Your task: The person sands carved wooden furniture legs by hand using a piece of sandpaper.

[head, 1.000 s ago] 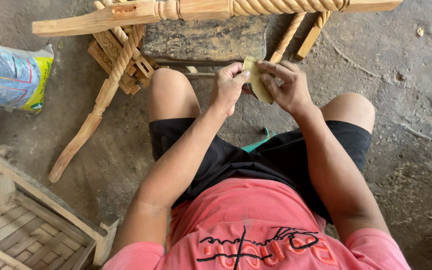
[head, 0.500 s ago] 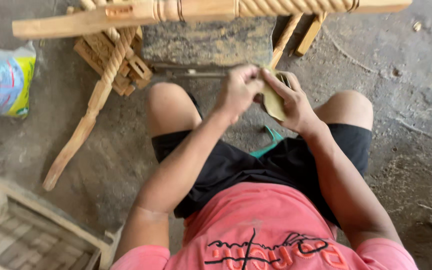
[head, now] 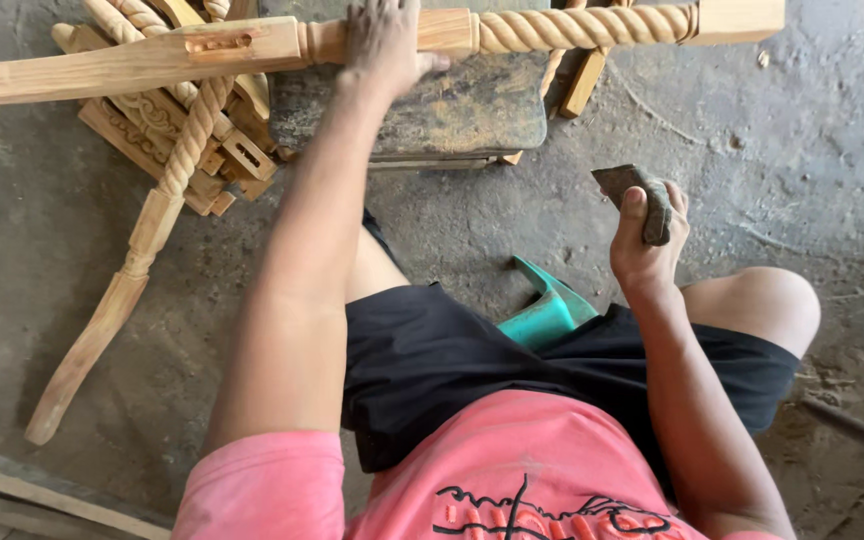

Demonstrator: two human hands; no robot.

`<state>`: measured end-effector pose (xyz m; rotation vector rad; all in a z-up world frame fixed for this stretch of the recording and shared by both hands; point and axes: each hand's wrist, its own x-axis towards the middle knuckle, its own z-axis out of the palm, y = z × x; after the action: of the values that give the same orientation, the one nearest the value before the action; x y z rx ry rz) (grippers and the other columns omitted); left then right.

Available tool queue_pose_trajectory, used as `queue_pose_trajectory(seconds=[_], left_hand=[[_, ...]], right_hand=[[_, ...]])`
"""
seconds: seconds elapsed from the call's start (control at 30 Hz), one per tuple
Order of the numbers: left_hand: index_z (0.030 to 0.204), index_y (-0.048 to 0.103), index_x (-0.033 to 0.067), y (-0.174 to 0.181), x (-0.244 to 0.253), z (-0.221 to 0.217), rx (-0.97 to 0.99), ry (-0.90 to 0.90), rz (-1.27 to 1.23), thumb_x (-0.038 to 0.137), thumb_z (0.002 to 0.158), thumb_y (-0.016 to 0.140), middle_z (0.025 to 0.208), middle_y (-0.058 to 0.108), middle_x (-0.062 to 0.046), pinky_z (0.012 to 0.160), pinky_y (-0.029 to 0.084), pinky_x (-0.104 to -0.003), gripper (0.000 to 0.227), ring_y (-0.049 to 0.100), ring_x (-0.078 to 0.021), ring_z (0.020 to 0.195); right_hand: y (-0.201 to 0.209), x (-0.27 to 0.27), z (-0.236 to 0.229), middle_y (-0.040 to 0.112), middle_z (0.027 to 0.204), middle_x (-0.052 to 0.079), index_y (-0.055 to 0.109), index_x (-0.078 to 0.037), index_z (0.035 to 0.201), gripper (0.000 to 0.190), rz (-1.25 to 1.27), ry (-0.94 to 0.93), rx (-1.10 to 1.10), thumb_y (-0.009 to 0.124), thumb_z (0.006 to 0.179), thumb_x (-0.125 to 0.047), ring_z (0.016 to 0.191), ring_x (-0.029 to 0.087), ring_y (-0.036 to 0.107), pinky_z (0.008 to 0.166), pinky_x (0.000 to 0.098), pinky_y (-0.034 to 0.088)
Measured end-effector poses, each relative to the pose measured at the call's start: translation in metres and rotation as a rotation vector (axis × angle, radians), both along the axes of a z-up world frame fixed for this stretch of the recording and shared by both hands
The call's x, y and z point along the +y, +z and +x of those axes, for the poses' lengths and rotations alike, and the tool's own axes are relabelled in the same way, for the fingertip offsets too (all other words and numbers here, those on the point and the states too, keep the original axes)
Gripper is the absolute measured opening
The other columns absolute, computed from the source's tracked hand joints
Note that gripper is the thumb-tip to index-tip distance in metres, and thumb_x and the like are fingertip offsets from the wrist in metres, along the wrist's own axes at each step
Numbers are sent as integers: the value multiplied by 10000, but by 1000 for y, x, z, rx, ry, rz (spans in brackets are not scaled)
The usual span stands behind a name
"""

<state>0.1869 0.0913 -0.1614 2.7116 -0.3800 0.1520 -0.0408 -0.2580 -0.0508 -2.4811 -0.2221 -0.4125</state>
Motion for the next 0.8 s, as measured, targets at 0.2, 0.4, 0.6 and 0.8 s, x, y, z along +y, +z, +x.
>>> queue_pose_trajectory(seconds=[0.2,0.4,0.6,0.8], left_hand=[[1166,598,30,-16,-8,-45,110,-4,259,761,729,851,1156,567,-185,1008,431,-537,888,515,-340,1116],[1111,589,34,-14,-31,-57,-85,90,383,837,567,809,1057,560,-133,880,450,-442,994,513,-276,982],[1148,578,44,-10,-32,-53,18,31,253,930,734,768,1074,563,-152,899,437,-460,996,520,-291,1030],[1083,593,55,-4,-35,-64,-312,71,308,869,498,789,1029,593,-115,874,451,-457,1021,553,-266,1003]], right_hand=[[-19,-2,23,662,1058,179,741,-57,1106,309,48,-71,80,556,1122,-303,1021,400,598,951,507,462],[-52,56,125,701,1193,110,782,-135,1164,309,-68,87,47,562,1104,-344,1192,368,500,1065,491,364],[-80,80,161,677,1354,98,717,-89,1275,390,-273,218,117,491,1153,-383,1452,344,389,1185,633,81],[-80,85,146,697,1413,75,669,-118,1382,340,-241,229,40,490,1140,-276,1513,375,352,1193,670,-2]])
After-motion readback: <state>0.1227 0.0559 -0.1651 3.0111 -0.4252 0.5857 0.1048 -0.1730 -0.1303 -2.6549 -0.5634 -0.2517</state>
